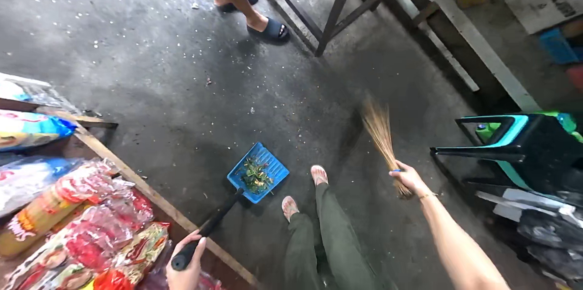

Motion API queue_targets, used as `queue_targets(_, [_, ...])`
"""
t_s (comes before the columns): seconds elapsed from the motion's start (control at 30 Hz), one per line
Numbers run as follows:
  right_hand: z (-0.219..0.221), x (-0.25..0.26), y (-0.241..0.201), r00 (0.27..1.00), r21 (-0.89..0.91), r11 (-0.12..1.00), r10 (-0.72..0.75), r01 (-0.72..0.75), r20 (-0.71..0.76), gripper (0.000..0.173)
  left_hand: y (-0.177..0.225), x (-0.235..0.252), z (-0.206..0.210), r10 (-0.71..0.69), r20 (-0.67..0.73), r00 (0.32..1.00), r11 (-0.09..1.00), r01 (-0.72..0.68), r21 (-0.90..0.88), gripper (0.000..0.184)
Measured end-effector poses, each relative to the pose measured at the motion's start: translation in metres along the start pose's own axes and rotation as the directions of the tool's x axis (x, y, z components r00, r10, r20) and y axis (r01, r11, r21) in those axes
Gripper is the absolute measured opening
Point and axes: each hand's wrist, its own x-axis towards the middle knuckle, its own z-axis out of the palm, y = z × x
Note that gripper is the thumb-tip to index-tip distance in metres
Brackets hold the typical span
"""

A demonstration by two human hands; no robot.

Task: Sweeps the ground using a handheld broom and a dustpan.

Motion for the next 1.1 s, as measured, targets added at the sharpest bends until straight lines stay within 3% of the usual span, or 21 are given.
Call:
queue_targets(0.1, [0.074,-0.005,0.007,0.995,0.062,0.994,0.091,-0.093,0.036,0.064,-0.009,0.001,0.017,0.039,0.004,0.999,0.997,-0.039,0.066,0.041])
queue_targets(0.2, [0.172,-0.052,0.051,0.96,-0.11,0.994,0.05,-0.02,0.277,0.077,-0.012,0.002,0.018,0.052,0.024,0.998,0.995,-0.054,0.086,0.039])
queue_targets(0.27, [0.205,-0.098,0.075,0.904,-0.204,0.978,0.044,0.048,0.425,0.082,-0.017,0.002,0.015,0.066,0.039,0.997,0.994,-0.07,0.088,0.039])
queue_targets(0.33, [0.196,-0.139,0.082,0.866,-0.258,0.958,0.023,0.123,0.499,0.081,-0.022,0.003,0.014,0.083,0.048,0.995,0.992,-0.087,0.089,0.04])
queue_targets(0.43, [0.126,-0.172,0.089,0.879,-0.215,0.969,-0.003,0.12,0.477,0.075,-0.029,0.002,0.013,0.08,0.065,0.995,0.991,-0.086,0.1,0.042])
queue_targets(0.57, [0.043,-0.157,0.119,0.98,0.013,0.999,0.044,-0.048,0.196,0.074,-0.029,0.0,0.016,0.091,0.087,0.992,0.988,-0.101,0.114,0.042])
queue_targets(0.63, [0.04,-0.122,0.131,0.993,0.147,0.982,0.113,-0.119,0.045,0.074,-0.029,0.0,0.018,0.104,0.09,0.99,0.987,-0.114,0.111,0.042])
queue_targets(0.7, [0.07,-0.097,0.131,0.983,0.26,0.949,0.181,-0.176,0.003,0.072,-0.03,0.0,0.019,0.116,0.091,0.989,0.987,-0.125,0.104,0.042])
queue_targets(0.8, [0.162,-0.104,0.142,0.969,0.135,0.973,0.158,-0.185,0.19,0.075,-0.018,-0.007,0.023,0.125,0.08,0.989,0.987,-0.132,0.089,0.041])
queue_targets(0.9, [0.231,-0.151,0.153,0.887,-0.058,0.994,0.11,-0.094,0.449,0.084,-0.01,-0.01,0.025,0.131,0.094,0.987,0.988,-0.138,0.07,0.041])
queue_targets(0.97, [0.223,-0.176,0.155,0.843,-0.079,0.997,0.061,-0.023,0.535,0.083,-0.014,-0.006,0.014,0.135,0.108,0.985,0.987,-0.143,0.07,0.042])
queue_targets(1.03, [0.174,-0.195,0.159,0.845,-0.047,0.999,0.029,-0.004,0.535,0.079,-0.022,0.0,-0.007,0.12,0.148,0.982,0.99,-0.129,0.057,0.043])
queue_targets(1.1, [0.118,-0.212,0.174,0.88,0.055,0.995,0.047,-0.082,0.473,0.076,-0.029,0.005,-0.031,0.08,0.178,0.981,0.995,-0.091,0.05,0.044])
